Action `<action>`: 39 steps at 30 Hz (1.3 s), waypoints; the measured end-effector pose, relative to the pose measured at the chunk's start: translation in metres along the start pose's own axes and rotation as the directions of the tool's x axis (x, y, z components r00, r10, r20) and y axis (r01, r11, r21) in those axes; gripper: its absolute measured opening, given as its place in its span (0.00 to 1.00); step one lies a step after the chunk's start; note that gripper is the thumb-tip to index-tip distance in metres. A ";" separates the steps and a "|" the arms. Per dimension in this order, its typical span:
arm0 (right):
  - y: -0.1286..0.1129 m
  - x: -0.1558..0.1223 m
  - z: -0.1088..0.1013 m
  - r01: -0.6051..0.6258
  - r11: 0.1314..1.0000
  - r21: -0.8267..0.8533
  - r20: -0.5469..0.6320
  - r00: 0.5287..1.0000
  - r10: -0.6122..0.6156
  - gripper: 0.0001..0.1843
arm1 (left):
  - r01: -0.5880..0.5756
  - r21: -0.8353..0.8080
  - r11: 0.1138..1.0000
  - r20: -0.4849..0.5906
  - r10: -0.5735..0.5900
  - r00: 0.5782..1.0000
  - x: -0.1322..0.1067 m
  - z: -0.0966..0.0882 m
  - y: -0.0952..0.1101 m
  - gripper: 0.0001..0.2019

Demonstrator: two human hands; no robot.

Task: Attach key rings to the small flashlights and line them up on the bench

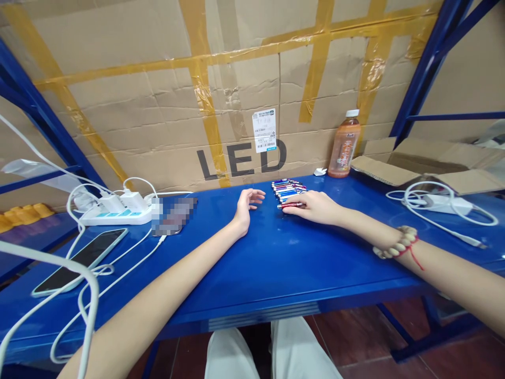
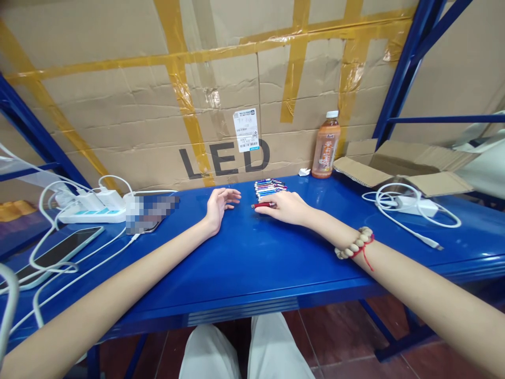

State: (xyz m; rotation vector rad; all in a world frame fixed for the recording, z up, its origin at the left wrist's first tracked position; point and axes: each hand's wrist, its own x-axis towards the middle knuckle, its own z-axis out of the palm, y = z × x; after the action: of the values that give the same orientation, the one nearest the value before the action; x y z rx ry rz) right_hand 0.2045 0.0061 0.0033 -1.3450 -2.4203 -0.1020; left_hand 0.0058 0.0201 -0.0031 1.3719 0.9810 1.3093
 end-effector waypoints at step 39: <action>-0.001 0.000 -0.002 0.002 0.998 0.069 0.007 1.000 -0.003 0.19 | 0.031 0.010 0.999 -0.006 -0.031 0.999 -0.002 0.001 0.003 0.18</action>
State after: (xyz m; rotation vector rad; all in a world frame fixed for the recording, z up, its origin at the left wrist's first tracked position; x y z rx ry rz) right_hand 0.2043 0.0047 0.0057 -1.3141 -2.4085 -0.0142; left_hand 0.0065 0.0176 -0.0006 1.3559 1.0111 1.2873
